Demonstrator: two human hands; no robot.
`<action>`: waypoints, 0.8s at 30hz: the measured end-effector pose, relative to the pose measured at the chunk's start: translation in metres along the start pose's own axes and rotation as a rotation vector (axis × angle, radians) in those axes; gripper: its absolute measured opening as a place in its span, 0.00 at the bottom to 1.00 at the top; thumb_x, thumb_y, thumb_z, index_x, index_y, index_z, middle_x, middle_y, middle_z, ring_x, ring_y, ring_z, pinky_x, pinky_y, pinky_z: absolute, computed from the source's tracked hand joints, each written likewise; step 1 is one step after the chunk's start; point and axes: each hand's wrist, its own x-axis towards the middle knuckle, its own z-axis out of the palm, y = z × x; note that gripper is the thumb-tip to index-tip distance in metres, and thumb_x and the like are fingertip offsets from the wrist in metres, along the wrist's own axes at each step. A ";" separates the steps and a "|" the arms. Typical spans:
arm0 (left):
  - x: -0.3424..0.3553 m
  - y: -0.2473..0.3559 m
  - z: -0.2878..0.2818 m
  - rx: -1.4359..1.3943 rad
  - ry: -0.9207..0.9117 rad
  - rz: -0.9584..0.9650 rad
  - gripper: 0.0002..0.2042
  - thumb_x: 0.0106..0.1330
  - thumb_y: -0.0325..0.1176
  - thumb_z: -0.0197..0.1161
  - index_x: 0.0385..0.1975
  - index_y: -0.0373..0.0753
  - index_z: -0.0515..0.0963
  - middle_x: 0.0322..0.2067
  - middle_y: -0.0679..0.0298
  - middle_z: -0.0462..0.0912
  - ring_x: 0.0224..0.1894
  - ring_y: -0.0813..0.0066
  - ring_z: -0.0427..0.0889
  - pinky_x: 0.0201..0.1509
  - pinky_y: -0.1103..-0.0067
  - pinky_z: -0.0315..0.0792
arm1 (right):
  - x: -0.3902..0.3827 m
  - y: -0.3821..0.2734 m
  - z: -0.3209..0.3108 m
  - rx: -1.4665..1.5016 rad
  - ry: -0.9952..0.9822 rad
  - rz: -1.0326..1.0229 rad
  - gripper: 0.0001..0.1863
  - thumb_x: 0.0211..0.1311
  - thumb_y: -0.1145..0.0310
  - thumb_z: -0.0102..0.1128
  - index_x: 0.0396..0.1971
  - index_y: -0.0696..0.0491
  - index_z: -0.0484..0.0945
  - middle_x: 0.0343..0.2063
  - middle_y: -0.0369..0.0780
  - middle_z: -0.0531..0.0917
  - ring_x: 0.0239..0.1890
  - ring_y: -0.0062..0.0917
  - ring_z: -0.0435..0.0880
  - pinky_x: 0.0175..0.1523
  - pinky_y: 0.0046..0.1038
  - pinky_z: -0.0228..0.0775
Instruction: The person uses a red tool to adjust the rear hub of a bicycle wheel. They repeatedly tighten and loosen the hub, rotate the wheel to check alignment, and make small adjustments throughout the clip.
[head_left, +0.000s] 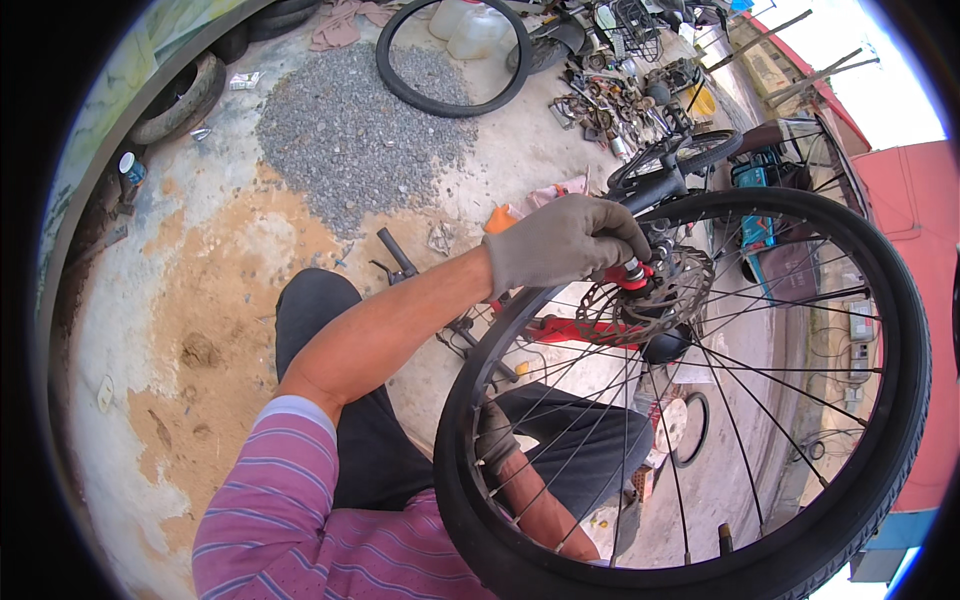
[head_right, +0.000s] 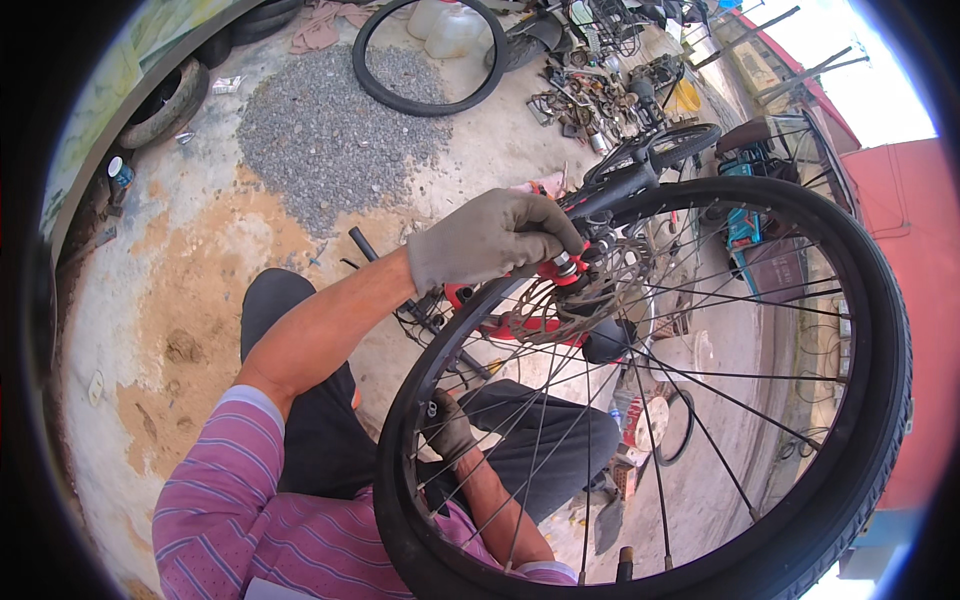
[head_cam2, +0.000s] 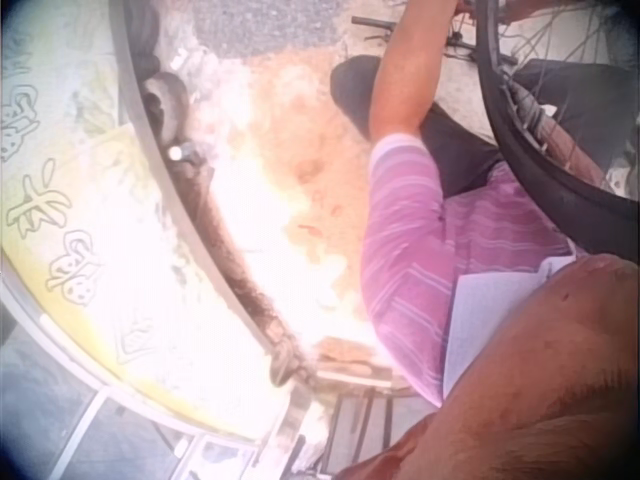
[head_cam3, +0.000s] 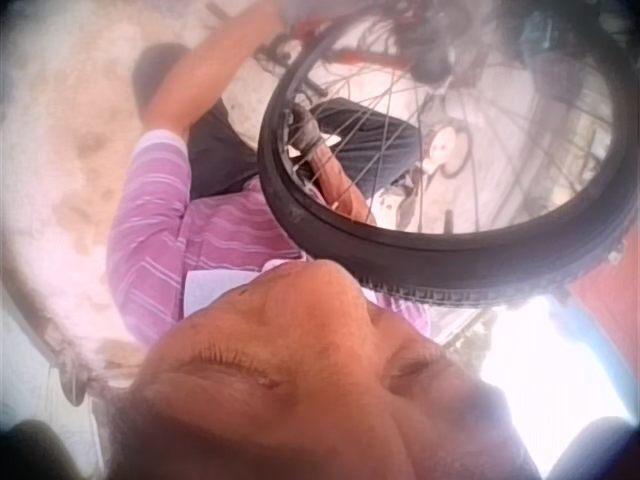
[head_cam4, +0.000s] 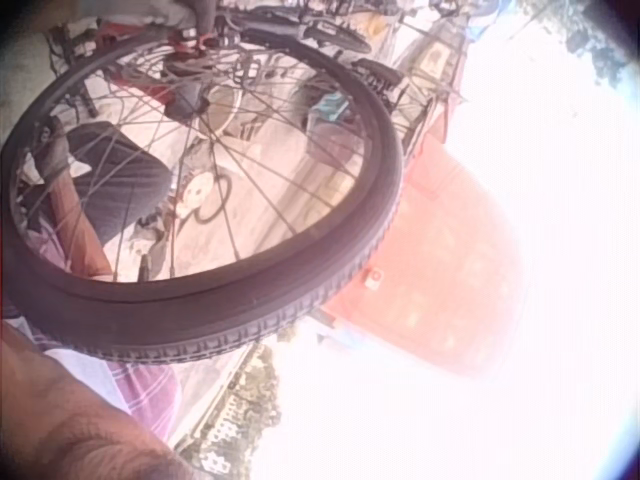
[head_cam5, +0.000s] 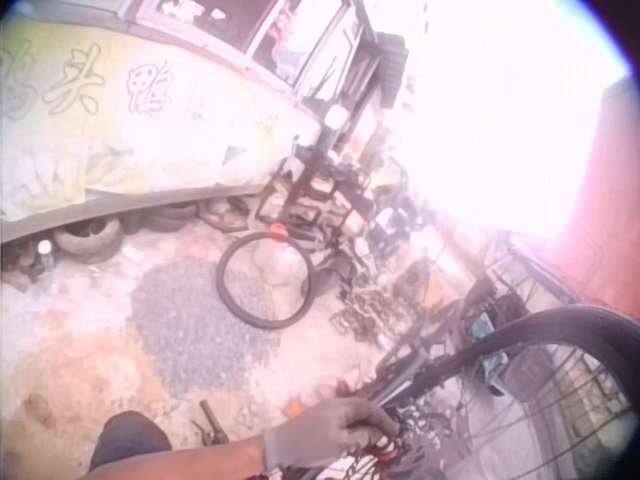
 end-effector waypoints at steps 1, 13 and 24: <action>0.001 0.000 0.000 0.037 0.005 0.005 0.10 0.72 0.23 0.58 0.48 0.34 0.83 0.36 0.67 0.84 0.31 0.85 0.77 0.36 0.83 0.72 | 0.000 0.000 0.000 0.008 0.001 0.002 0.12 0.73 0.67 0.57 0.48 0.58 0.81 0.44 0.43 0.88 0.47 0.35 0.88 0.58 0.37 0.81; -0.004 0.004 -0.004 -0.059 -0.079 -0.027 0.09 0.71 0.27 0.63 0.47 0.32 0.82 0.34 0.67 0.83 0.34 0.85 0.78 0.37 0.84 0.73 | 0.001 -0.001 0.005 -0.121 0.010 -0.024 0.11 0.76 0.69 0.50 0.49 0.57 0.79 0.42 0.42 0.88 0.43 0.31 0.88 0.53 0.33 0.82; -0.005 -0.003 -0.002 -0.016 -0.024 0.089 0.09 0.67 0.27 0.69 0.45 0.36 0.84 0.44 0.65 0.84 0.45 0.79 0.83 0.48 0.81 0.77 | -0.003 0.001 0.006 -0.502 -0.025 -0.173 0.09 0.75 0.73 0.52 0.48 0.57 0.79 0.41 0.39 0.87 0.42 0.28 0.87 0.51 0.31 0.82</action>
